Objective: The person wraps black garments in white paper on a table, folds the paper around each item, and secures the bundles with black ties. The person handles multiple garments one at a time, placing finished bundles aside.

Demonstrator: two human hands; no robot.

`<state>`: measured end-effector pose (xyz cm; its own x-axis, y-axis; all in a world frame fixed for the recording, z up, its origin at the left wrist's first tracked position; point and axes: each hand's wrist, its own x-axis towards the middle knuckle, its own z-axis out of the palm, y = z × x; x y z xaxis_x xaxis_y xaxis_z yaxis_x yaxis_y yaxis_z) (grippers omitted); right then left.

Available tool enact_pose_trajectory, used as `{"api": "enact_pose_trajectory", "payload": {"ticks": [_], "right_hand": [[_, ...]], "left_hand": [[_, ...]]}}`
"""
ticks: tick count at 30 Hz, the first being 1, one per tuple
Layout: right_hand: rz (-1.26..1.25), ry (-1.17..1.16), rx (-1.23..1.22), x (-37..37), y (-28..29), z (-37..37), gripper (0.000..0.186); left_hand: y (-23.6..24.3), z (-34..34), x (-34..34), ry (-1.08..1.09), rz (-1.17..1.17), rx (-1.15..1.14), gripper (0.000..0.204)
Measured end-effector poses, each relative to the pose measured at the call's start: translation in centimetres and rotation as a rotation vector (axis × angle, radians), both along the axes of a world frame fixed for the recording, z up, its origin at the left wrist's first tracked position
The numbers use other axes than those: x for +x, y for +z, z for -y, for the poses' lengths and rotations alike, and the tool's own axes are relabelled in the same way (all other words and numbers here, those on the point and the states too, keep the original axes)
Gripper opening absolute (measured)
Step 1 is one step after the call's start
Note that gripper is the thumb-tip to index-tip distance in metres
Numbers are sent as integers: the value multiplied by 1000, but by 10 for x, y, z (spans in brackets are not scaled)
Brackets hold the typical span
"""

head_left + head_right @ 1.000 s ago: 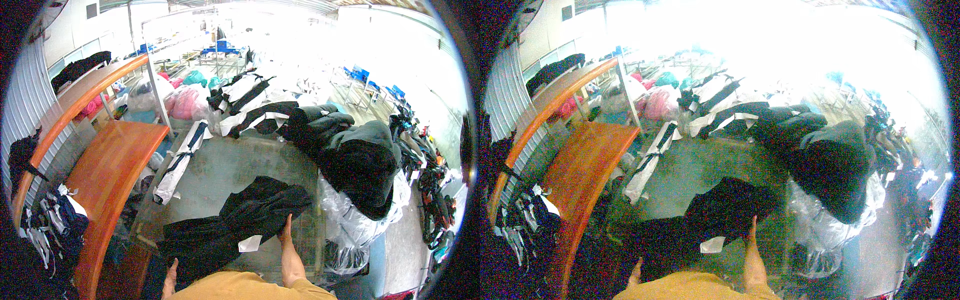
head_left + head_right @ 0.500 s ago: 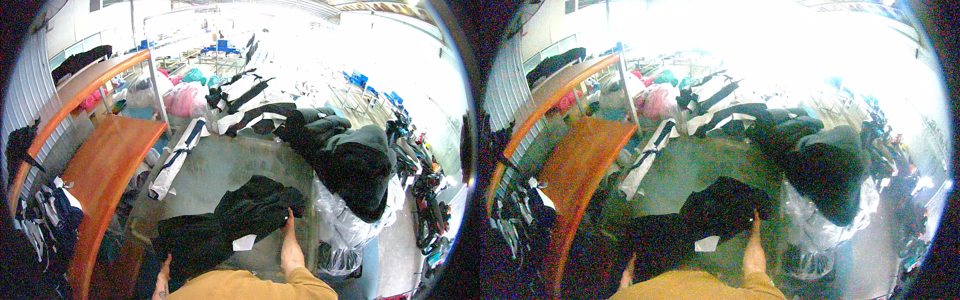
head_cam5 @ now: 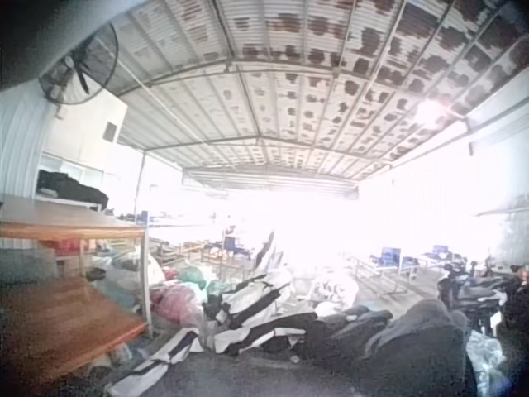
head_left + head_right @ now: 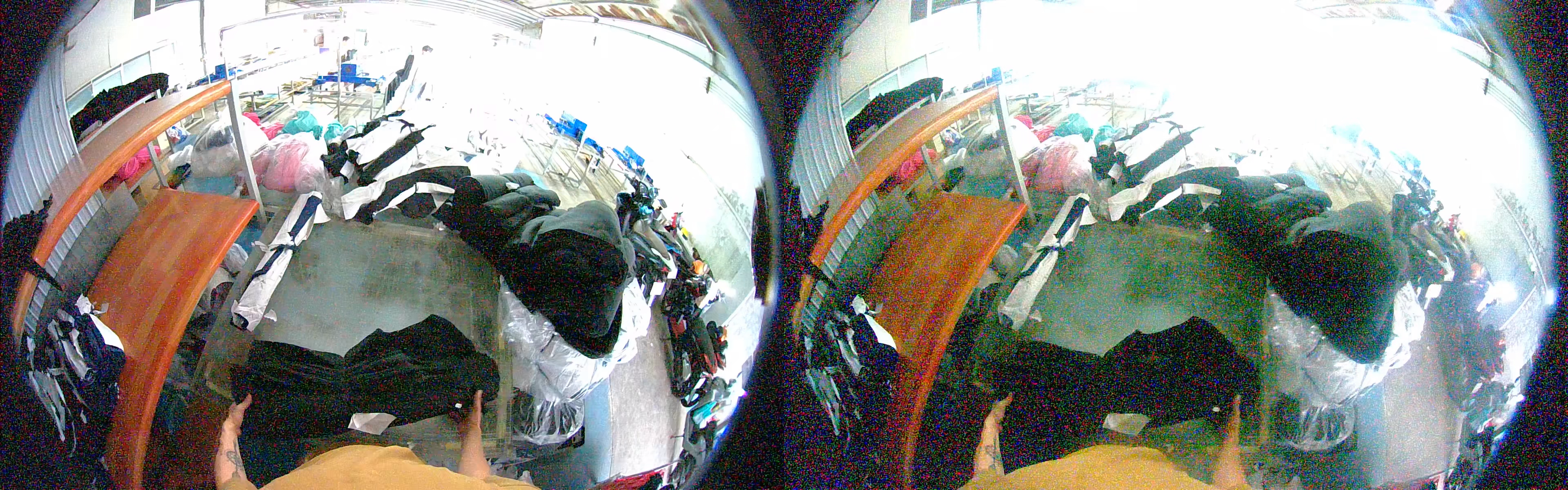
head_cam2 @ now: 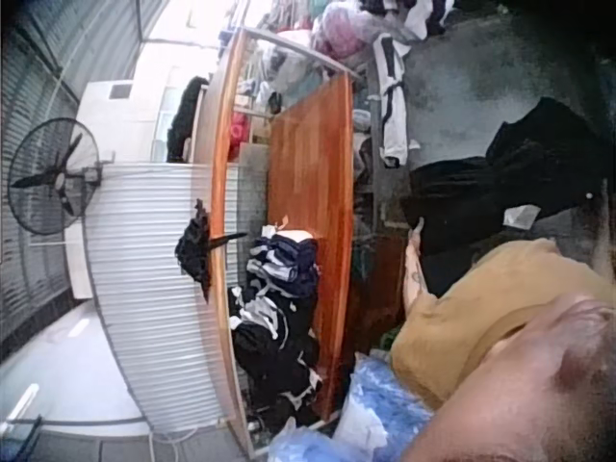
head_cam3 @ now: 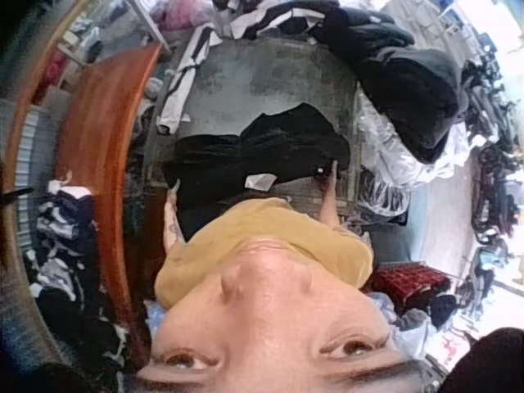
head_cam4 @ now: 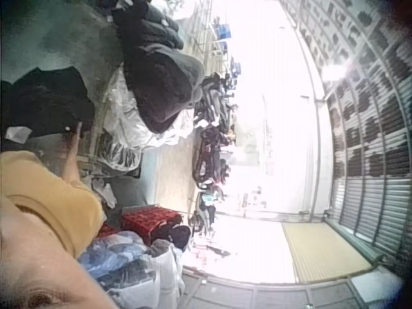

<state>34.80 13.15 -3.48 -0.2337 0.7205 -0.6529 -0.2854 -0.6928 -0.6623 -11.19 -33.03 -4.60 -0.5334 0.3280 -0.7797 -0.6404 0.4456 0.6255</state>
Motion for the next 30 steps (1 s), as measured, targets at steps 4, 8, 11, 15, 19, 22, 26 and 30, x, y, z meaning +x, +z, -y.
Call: {"api": "enact_pose_trajectory", "payload": {"ticks": [4, 8, 11, 15, 19, 22, 26, 30], "right_hand": [[-74, 3, 91, 30, -8, -57, 70], [-161, 58, 129, 17, -27, -99, 70], [-199, 82, 135, 10, -29, -108, 70], [-228, 86, 148, 14, -28, -103, 70], [-254, 69, 169, 23, -27, -89, 70], [-273, 43, 189, 32, -29, -74, 71], [-300, 6, 232, 45, -32, -48, 71], [-323, -32, 276, 62, -33, -16, 71]], "left_hand": [[0, -11, -4, -30, 13, 22, 110], [2, -9, -4, -29, -5, 34, 111], [0, -8, -3, -32, -14, 47, 111], [-7, -7, -1, -20, -25, 40, 109], [-15, -5, -2, 12, -24, -34, 103], [-13, -6, -3, 3, -17, -19, 102], [-8, -4, -8, 3, -8, -1, 100], [-3, -4, -15, -1, 7, 22, 99]]}}
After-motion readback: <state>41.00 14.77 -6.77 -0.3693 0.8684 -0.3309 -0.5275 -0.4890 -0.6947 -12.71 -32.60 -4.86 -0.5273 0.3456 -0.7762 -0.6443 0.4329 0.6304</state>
